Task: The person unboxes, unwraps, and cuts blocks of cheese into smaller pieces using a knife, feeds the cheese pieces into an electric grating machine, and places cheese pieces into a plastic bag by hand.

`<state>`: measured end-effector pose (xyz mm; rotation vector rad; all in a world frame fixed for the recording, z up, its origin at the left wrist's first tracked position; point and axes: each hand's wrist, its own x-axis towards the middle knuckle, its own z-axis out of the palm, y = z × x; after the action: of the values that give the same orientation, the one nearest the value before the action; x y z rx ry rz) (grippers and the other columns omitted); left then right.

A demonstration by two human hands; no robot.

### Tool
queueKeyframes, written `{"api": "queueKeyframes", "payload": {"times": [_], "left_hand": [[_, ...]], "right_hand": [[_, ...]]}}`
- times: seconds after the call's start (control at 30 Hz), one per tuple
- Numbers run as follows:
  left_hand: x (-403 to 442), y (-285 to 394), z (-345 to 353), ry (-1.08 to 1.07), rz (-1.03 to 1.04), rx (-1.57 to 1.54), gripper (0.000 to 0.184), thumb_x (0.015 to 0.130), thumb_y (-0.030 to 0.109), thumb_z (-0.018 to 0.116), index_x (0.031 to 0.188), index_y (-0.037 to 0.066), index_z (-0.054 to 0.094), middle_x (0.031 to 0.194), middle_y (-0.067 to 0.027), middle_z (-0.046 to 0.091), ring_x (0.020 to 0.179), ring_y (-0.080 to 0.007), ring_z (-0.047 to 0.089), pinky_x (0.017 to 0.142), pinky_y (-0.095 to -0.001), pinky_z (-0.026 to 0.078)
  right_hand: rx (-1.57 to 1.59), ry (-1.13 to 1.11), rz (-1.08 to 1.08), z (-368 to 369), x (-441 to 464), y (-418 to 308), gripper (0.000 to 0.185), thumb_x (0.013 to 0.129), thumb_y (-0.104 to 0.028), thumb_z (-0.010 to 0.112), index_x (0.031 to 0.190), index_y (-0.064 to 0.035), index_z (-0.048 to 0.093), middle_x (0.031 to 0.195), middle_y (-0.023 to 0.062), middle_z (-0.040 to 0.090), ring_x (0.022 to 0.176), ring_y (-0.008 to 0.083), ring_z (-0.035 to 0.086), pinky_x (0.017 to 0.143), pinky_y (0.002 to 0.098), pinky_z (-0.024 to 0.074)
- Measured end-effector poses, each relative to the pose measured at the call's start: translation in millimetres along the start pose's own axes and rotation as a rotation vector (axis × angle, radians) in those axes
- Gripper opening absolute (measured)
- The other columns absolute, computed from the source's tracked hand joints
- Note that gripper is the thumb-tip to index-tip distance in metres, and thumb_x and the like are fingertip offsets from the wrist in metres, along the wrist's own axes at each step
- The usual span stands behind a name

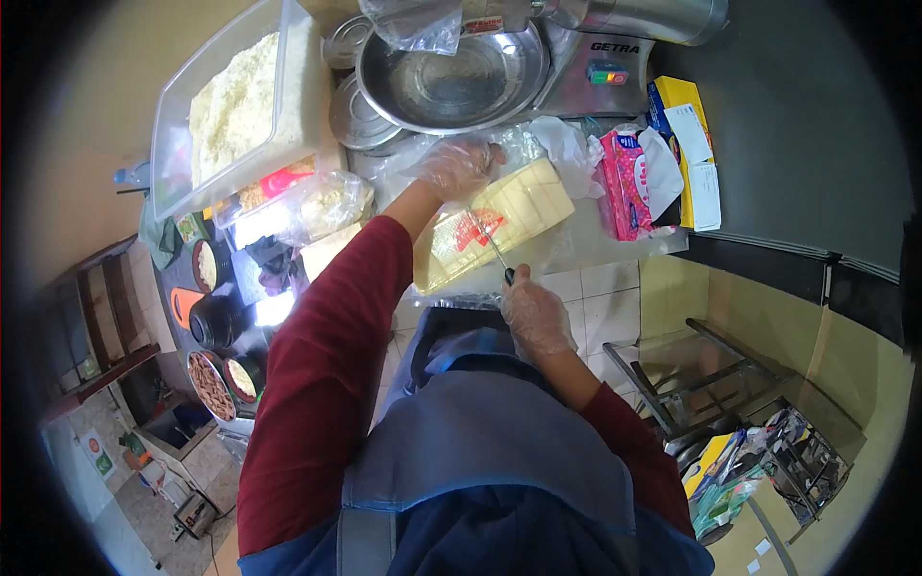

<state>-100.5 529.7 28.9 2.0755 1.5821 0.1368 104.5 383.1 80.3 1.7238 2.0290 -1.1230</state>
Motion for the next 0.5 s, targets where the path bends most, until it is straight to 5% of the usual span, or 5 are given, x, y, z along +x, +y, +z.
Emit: {"api": "queueKeyframes", "payload": {"times": [0.07, 0.4, 0.5], "left_hand": [[1, -4, 4, 0.024, -0.024, -0.109, 0.029, 0.087, 0.028, 0.059, 0.113, 0.017, 0.069, 0.109, -0.0152, 0.07, 0.099, -0.0338, 0.066, 0.087, -0.0423, 0.052], [6, -18, 33, 0.208, 0.085, -0.01, 0.026, 0.091, 0.024, 0.056, 0.113, 0.013, 0.065, 0.103, -0.02, 0.068, 0.093, -0.0364, 0.066, 0.084, -0.045, 0.052], [7, -11, 29, 0.192, 0.079, 0.079, 0.022, 0.095, 0.023, 0.052, 0.109, 0.011, 0.064, 0.099, -0.0197, 0.066, 0.093, -0.0371, 0.065, 0.082, -0.0474, 0.049]], "right_hand": [[-0.004, -0.006, -0.031, 0, 2, 1, 0.032, 0.102, -0.031, 0.044, 0.108, 0.0004, 0.043, 0.079, 0.0269, 0.068, 0.08, 0.0443, 0.068, 0.07, 0.052, 0.0549], [0.061, -0.032, 0.01, 52, 42, 24, 0.04, 0.1, -0.041, 0.046, 0.112, -0.0028, 0.045, 0.082, 0.0281, 0.068, 0.081, 0.0468, 0.068, 0.073, 0.0539, 0.0544], [0.009, -0.051, -0.008, 52, 44, 22, 0.038, 0.102, -0.038, 0.044, 0.11, -0.0005, 0.046, 0.082, 0.025, 0.07, 0.079, 0.0398, 0.071, 0.067, 0.0477, 0.0581]]}}
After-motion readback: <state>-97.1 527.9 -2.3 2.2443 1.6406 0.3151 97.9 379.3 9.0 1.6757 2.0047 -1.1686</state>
